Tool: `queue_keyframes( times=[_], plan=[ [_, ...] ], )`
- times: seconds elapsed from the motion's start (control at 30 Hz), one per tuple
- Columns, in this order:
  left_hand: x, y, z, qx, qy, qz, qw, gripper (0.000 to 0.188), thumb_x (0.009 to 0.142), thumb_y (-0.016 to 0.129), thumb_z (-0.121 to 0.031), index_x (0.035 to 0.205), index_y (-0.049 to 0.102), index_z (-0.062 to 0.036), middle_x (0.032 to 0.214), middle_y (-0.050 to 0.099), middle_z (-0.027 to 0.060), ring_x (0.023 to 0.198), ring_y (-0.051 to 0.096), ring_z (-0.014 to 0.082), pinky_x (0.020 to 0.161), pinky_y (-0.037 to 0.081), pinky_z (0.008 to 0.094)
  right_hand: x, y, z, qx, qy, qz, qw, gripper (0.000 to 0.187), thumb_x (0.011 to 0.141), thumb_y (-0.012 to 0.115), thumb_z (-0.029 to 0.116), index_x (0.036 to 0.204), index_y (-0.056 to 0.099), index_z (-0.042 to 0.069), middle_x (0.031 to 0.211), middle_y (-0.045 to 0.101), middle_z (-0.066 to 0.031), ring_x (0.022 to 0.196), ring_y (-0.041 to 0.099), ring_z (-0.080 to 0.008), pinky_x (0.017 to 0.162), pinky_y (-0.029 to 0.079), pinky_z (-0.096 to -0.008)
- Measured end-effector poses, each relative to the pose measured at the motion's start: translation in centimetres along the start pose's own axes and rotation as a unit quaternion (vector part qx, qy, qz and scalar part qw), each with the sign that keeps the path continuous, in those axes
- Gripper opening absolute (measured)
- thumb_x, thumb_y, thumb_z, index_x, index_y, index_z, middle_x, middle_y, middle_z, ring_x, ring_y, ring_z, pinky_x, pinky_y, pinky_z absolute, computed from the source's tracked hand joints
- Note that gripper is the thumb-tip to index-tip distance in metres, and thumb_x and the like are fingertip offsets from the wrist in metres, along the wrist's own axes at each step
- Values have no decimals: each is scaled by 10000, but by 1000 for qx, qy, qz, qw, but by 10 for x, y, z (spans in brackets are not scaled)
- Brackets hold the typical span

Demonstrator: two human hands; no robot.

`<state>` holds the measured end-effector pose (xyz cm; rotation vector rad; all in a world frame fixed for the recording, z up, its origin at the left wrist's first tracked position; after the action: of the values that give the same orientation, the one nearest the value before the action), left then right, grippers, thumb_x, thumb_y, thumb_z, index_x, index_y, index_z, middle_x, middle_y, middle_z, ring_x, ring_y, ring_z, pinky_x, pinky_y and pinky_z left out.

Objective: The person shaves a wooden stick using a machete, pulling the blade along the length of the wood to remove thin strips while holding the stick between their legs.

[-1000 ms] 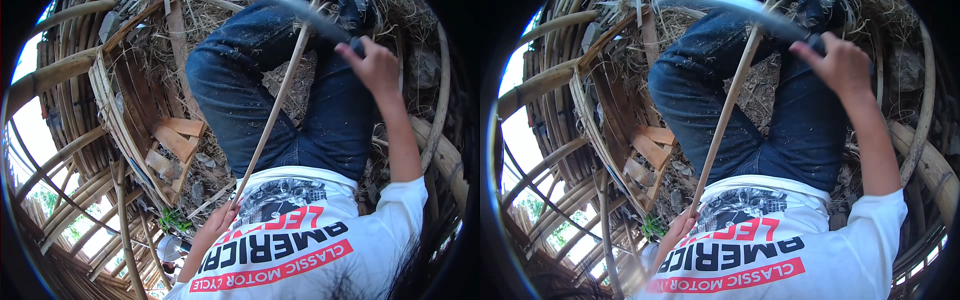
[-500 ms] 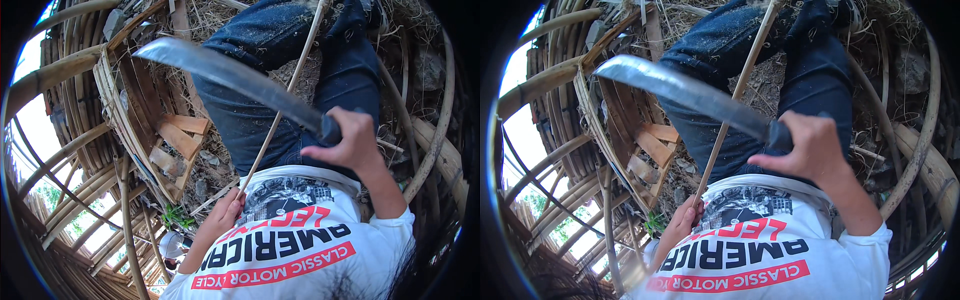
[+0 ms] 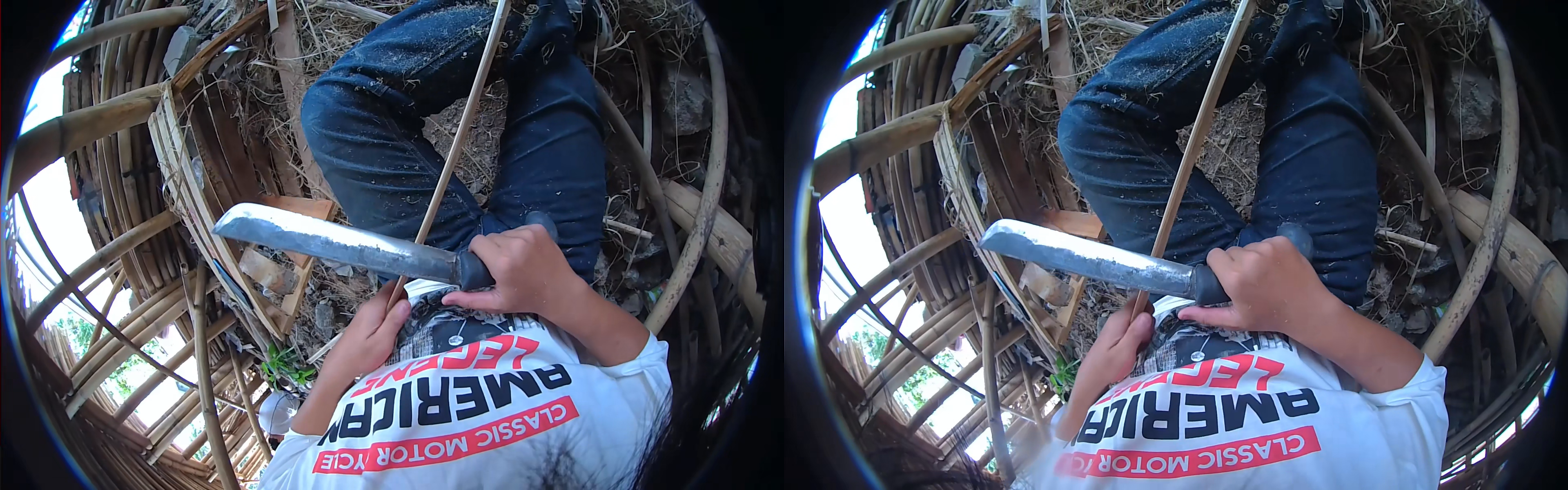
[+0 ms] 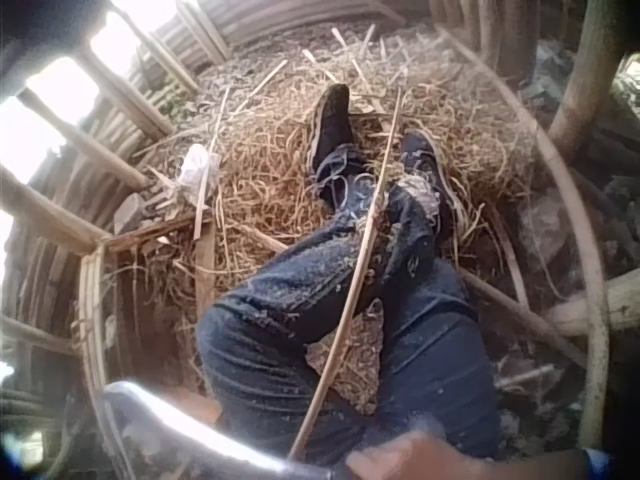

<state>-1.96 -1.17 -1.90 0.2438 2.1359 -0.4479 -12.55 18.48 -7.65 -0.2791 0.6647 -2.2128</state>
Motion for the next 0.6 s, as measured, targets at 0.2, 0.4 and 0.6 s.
queue_keyframes(
  times=[0.2, 0.4, 0.6],
  plan=[
    [4, 7, -11, 106, 41, -73, 991, 348, 990, 445, -209, 1192, 479, 72, 880, 600, 343, 831, 581, 516, 709, 464, 499, -6, 2, -2, -6, 14, -4, 1000, 631, 784, 667, 641, 685, 583, 24, 594, 622, -133, 518, 642, -267, 510, 508, -334],
    [14, 13, -7, 270, 110, -184, 939, 341, 966, 470, -167, 1207, 455, 75, 788, 619, 308, 686, 602, 497, 598, 463, 549, -12, 13, 6, 43, 32, -3, 999, 606, 803, 667, 604, 717, 585, 10, 629, 634, -153, 546, 654, -291, 504, 510, -352],
    [17, 14, -3, 213, 137, -151, 955, 399, 964, 482, -157, 1253, 422, 111, 748, 612, 306, 694, 609, 493, 611, 474, 541, -12, 12, 4, 42, 47, 2, 998, 604, 817, 659, 592, 754, 585, -4, 640, 638, -155, 552, 656, -302, 509, 516, -360]
  ],
)
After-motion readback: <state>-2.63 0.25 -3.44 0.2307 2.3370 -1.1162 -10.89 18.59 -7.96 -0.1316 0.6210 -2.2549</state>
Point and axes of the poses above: each hand's wrist, its own x-axis towards the middle knuckle, its own y-axis out of the palm, z = x × y, the point moved 3 cm from there along x, towards the middle knuckle
